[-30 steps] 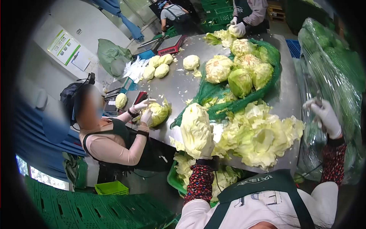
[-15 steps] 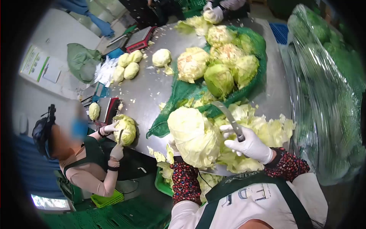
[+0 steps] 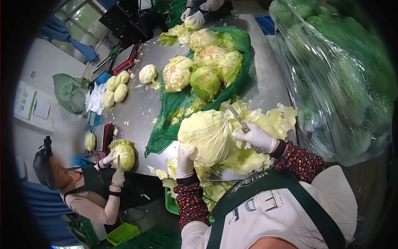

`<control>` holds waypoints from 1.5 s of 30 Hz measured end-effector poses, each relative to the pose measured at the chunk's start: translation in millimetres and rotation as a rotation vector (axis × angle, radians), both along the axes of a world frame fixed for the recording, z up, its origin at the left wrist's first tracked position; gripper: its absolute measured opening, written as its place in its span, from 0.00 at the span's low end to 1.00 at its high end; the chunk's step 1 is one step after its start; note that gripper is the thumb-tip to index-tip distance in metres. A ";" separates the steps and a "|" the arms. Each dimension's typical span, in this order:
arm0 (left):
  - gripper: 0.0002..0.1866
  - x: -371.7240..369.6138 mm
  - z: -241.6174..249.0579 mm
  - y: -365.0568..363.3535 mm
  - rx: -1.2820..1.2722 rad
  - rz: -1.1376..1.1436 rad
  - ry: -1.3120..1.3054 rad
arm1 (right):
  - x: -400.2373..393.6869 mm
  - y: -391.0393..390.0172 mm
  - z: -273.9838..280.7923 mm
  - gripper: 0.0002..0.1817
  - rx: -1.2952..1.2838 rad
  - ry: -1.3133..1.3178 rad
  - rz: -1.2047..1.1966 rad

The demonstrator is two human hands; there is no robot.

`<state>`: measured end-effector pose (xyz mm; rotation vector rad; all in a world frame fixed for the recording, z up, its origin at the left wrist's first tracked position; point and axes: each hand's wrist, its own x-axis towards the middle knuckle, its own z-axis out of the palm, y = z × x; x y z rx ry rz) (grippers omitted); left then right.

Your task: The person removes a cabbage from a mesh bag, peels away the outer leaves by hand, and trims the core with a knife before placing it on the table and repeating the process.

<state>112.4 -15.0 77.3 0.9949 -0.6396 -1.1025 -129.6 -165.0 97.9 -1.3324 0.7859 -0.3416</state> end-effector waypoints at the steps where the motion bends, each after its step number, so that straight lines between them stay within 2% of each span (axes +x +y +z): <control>1: 0.41 -5.9 1.0 3.8 0.016 0.004 -0.004 | -7.1 -0.6 0.7 0.22 0.235 -0.046 0.134; 2: 0.41 -11.4 1.3 8.7 0.013 0.006 -0.005 | -12.0 1.7 0.9 0.17 0.223 -0.020 0.171; 3: 0.40 -16.3 1.7 13.2 0.032 0.005 -0.015 | -18.8 3.7 5.0 0.17 0.220 -0.021 0.174; 5: 0.39 -26.8 4.6 20.4 0.045 0.009 -0.033 | -29.5 3.9 19.1 0.12 0.654 -0.422 0.177; 6: 0.38 -35.7 5.2 24.2 0.072 0.034 0.019 | -32.8 -4.7 21.5 0.10 0.657 -0.431 -0.025; 8: 0.35 -45.9 -0.9 33.7 0.125 0.048 0.106 | -40.4 -26.9 63.5 0.12 0.798 -0.757 -0.022; 9: 0.35 -54.0 2.1 38.0 0.129 0.052 0.107 | -45.2 -56.3 50.5 0.15 0.241 -0.419 -0.091; 10: 0.34 -63.3 8.2 40.1 0.188 0.060 0.232 | -44.3 -49.4 78.4 0.27 -0.306 -0.158 -0.215; 11: 0.33 -68.8 12.0 41.8 0.242 0.067 0.356 | -45.1 -44.6 71.6 0.27 -0.309 -0.159 -0.215; 12: 0.31 -63.0 -11.3 42.6 0.225 0.069 0.391 | -44.2 -38.3 58.1 0.33 -0.830 -0.072 -0.223; 13: 0.31 -66.3 -7.5 41.9 0.214 0.072 0.394 | -45.9 -29.0 50.4 0.39 -1.352 0.024 -0.218; 14: 0.30 -72.2 -1.7 44.3 0.229 0.080 0.388 | -50.4 4.2 71.7 0.49 -0.888 0.018 0.056; 16: 0.29 -76.7 -0.2 47.7 0.229 0.041 0.428 | -48.4 39.6 49.3 0.45 -1.283 -0.002 0.210; 17: 0.29 -77.7 -0.7 48.9 0.233 0.041 0.429 | -48.3 46.6 44.4 0.45 -1.279 -0.001 0.209; 19: 0.30 -78.9 -1.1 52.0 0.280 0.076 0.349 | -46.6 58.0 39.5 0.43 -1.377 0.172 0.464; 21: 0.29 -78.3 -5.5 52.5 0.289 0.055 0.348 | -43.8 62.7 36.8 0.42 -1.368 0.115 0.394; 24: 0.28 -86.9 -3.2 52.6 0.224 -0.006 0.397 | -46.6 76.7 43.1 0.45 -1.310 0.224 0.430; 26: 0.27 -90.2 -0.4 52.6 0.235 -0.090 0.542 | -49.9 83.1 40.9 0.44 -1.292 0.257 0.456; 28: 0.27 -91.7 -2.1 49.4 0.247 -0.092 0.508 | -50.5 84.4 49.7 0.38 -1.200 0.350 0.554; 32: 0.27 -100.4 -2.0 49.5 0.268 -0.094 0.418 | -49.9 77.0 45.3 0.37 -1.127 0.425 0.654; 34: 0.27 -100.3 -3.4 48.9 0.269 -0.106 0.424 | -52.1 74.5 31.5 0.25 -1.169 0.249 0.568; 35: 0.26 -99.9 -3.3 48.7 0.270 -0.111 0.430 | -53.5 75.5 26.3 0.25 -1.169 0.250 0.566; 37: 0.27 -99.3 2.2 47.8 0.271 -0.117 0.420 | -56.8 79.5 15.9 0.20 -1.227 0.086 0.380; 40: 0.28 -97.8 1.5 48.9 0.315 -0.074 0.362 | -52.5 69.7 1.2 0.14 -1.121 0.070 0.355; 43: 0.28 -98.9 -1.9 50.3 0.357 -0.009 0.321 | -50.3 61.1 5.3 0.15 -0.992 0.024 0.282; 44: 0.28 -98.9 -2.5 50.3 0.355 0.010 0.329 | -50.8 60.9 9.6 0.19 -0.988 0.080 0.331; 45: 0.28 -97.3 -4.4 50.6 0.355 0.010 0.329 | -51.3 65.9 14.3 0.19 -0.988 0.080 0.331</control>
